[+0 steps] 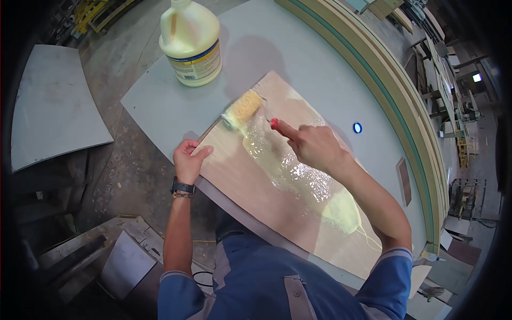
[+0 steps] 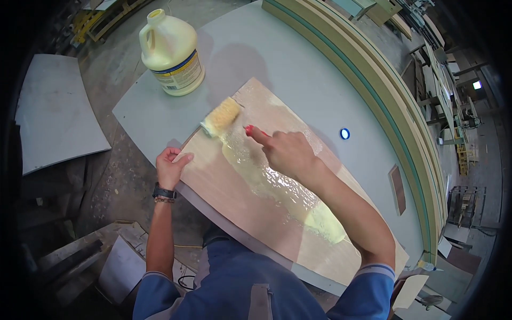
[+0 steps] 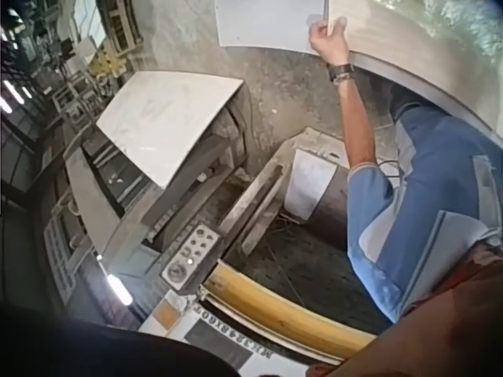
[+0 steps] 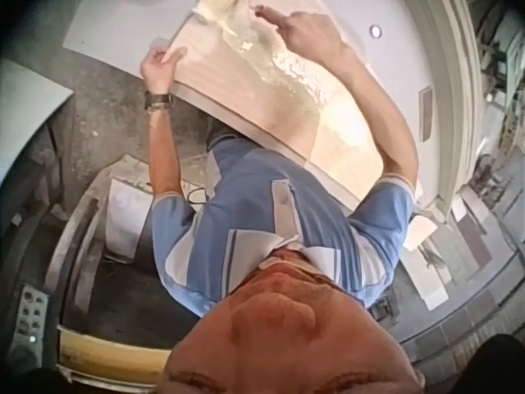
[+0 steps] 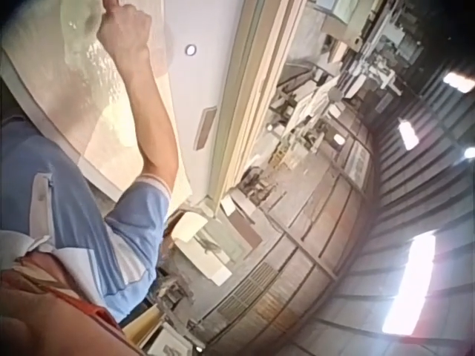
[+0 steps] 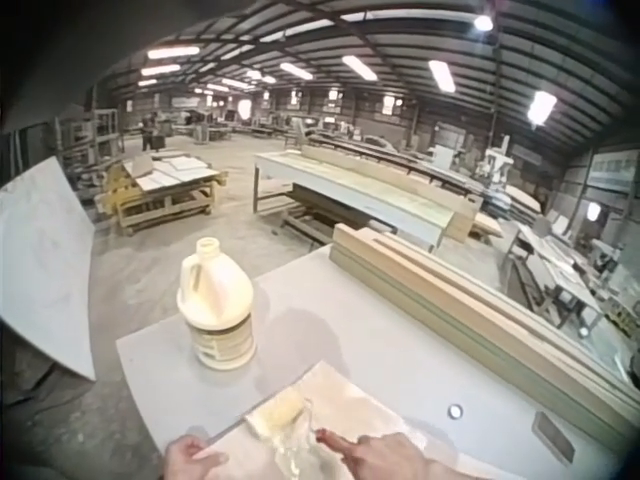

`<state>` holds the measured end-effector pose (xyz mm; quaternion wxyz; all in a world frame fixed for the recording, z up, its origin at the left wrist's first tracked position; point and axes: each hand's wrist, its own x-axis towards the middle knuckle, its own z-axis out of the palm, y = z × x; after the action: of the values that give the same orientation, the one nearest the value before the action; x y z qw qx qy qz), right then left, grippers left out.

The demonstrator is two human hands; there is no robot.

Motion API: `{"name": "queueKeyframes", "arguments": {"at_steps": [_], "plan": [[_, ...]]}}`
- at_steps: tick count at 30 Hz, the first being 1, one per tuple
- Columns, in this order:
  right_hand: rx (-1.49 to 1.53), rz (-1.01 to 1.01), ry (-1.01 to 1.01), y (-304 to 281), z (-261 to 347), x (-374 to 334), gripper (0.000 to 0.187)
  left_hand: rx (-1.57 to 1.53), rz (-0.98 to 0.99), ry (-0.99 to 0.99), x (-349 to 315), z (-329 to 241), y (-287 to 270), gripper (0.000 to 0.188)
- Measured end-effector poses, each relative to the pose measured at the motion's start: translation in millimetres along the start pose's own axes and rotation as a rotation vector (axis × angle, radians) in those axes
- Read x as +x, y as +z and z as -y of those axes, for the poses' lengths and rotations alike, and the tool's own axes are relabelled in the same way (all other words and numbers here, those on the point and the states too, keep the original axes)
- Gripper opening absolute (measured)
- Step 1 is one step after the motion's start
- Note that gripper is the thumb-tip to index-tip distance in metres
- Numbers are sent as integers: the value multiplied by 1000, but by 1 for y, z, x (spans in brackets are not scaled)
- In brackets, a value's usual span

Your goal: Applying glue to a wooden board using a manual roller.

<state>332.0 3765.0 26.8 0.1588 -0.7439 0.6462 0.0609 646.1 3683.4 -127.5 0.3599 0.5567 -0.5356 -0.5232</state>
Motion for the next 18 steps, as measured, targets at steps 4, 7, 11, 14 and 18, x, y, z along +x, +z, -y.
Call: {"name": "queueKeyframes", "arguments": {"at_steps": [4, 7, 11, 14, 18], "plan": [[6, 35, 26, 6, 7, -20, 55, -13, -23, -22, -2, 9, -8, 29], [-45, 97, 20, 11, -4, -93, 58, 7, -20, -32, -1, 2, -5, 29], [-44, 108, 48, 9, 6, -106, 57, -33, 3, 18, -3, -1, -4, 28], [-9, 58, 57, 4, 30, -48, 55, 11, -32, -4, -5, 1, -5, 27], [1, -25, 37, 8, 22, 2, 52, -35, -13, 4, -4, 6, -2, 27]]}}
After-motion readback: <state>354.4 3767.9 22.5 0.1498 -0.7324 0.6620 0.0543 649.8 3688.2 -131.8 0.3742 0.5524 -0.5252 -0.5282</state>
